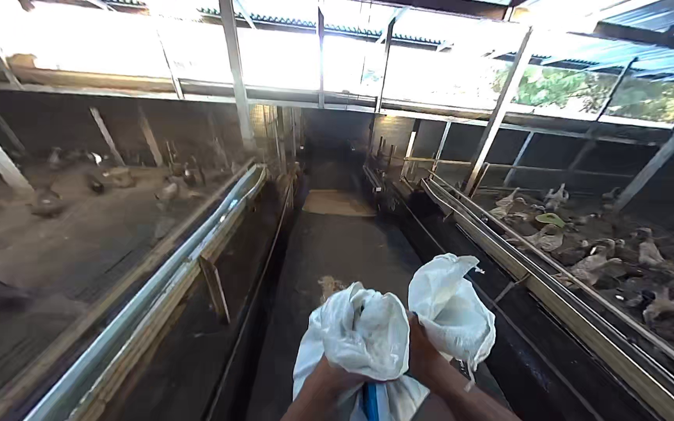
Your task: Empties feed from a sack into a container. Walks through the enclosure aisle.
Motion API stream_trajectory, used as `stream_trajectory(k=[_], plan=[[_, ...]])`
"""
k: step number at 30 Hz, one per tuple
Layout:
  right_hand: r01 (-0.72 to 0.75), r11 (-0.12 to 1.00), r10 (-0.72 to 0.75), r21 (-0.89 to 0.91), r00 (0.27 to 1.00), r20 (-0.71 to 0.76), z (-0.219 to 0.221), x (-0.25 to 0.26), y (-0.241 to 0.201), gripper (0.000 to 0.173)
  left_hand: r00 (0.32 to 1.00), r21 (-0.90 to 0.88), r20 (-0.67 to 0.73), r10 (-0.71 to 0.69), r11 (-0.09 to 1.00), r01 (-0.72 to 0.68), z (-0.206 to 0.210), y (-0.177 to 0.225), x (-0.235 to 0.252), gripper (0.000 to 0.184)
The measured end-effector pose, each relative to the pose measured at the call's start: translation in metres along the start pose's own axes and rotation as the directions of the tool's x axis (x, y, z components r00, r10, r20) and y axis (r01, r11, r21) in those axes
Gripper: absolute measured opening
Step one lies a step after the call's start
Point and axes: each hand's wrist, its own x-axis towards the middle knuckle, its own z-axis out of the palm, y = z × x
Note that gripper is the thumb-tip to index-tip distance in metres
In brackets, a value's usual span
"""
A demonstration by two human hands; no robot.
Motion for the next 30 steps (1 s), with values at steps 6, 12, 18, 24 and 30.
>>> stream_trajectory(k=[6, 12, 18, 24, 30], plan=[[-0.145, 0.989, 0.147, -0.031, 0.986, 0.077, 0.065, 0.121, 0.146, 0.031, 0.967, 0.170, 0.232, -0.101, 0.983, 0.062, -0.072, -0.039, 0.209, 0.061], [0.109, 0.987, -0.093, -0.116, 0.987, 0.134, 0.167, 0.237, 0.322, 0.033, 0.902, 0.395, 0.199, -0.384, 0.873, 0.285, -0.128, -0.075, 0.406, 0.043], [0.297, 0.950, -0.288, -0.099, 0.953, 0.095, 0.259, 0.351, 0.506, 0.032, 0.968, 0.222, 0.089, -0.235, 0.952, 0.210, -0.151, -0.149, 0.594, 0.037], [0.353, 0.931, -0.341, -0.093, 0.932, 0.121, 0.310, 0.484, 0.646, 0.034, 0.980, 0.154, 0.069, -0.184, 0.973, 0.172, -0.213, -0.141, 0.776, 0.040], [0.271, 0.947, -0.257, -0.170, 0.961, 0.100, 0.372, 0.594, 0.792, 0.040, 0.987, 0.080, 0.143, -0.077, 0.995, 0.066, -0.262, -0.196, 0.975, 0.045]])
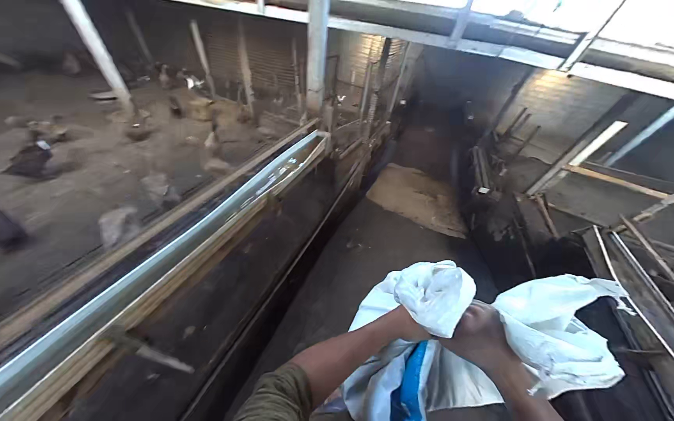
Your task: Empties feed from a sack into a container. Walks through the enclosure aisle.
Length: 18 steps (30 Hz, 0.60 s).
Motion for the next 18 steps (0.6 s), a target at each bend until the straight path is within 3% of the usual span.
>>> stream_trajectory(k=[2, 5, 7, 10, 12, 14, 15, 16, 18], plan=[[-0.038, 0.999, 0.038, -0.022, 0.999, -0.005, 0.024, 0.024, 0.052, 0.038, 1.000, -0.017, 0.016, 0.020, 1.000, -0.019, -0.022, -0.010, 0.064, 0.046], [-0.099, 0.994, 0.097, -0.035, 0.994, -0.047, 0.053, 0.053, 0.125, 0.036, 0.998, 0.103, 0.051, -0.022, 0.995, 0.016, -0.052, -0.017, 0.153, 0.041], [-0.125, 0.992, 0.124, -0.017, 0.991, -0.050, 0.071, 0.074, 0.175, 0.028, 0.974, 0.168, 0.051, -0.221, 0.963, 0.210, -0.072, -0.030, 0.209, 0.040], [-0.159, 0.986, 0.159, 0.045, 0.987, 0.006, 0.109, 0.099, 0.243, 0.017, 0.852, 0.206, -0.090, -0.515, 0.828, 0.522, -0.087, -0.068, 0.285, 0.040], [-0.271, 0.958, 0.255, 0.094, 0.955, 0.151, 0.137, 0.116, 0.286, 0.018, 0.744, 0.307, -0.208, -0.635, 0.680, 0.666, -0.079, -0.041, 0.353, 0.044], [-0.488, 0.852, 0.399, 0.189, 0.839, 0.370, 0.170, 0.140, 0.333, 0.022, 0.746, 0.356, -0.290, -0.600, 0.656, 0.666, -0.071, -0.013, 0.417, 0.050], [-0.499, 0.839, 0.402, 0.218, 0.838, 0.370, 0.192, 0.150, 0.358, 0.020, 0.754, 0.374, -0.337, -0.564, 0.654, 0.657, -0.068, -0.005, 0.444, 0.048], [-0.422, 0.880, 0.355, 0.218, 0.889, 0.288, 0.217, 0.158, 0.384, 0.015, 0.747, 0.380, -0.413, -0.521, 0.647, 0.661, -0.071, -0.008, 0.473, 0.045], [-0.229, 0.946, 0.230, 0.231, 0.973, 0.021, 0.261, 0.171, 0.431, 0.006, 0.731, 0.398, -0.490, -0.476, 0.624, 0.673, -0.084, -0.015, 0.521, 0.040]])
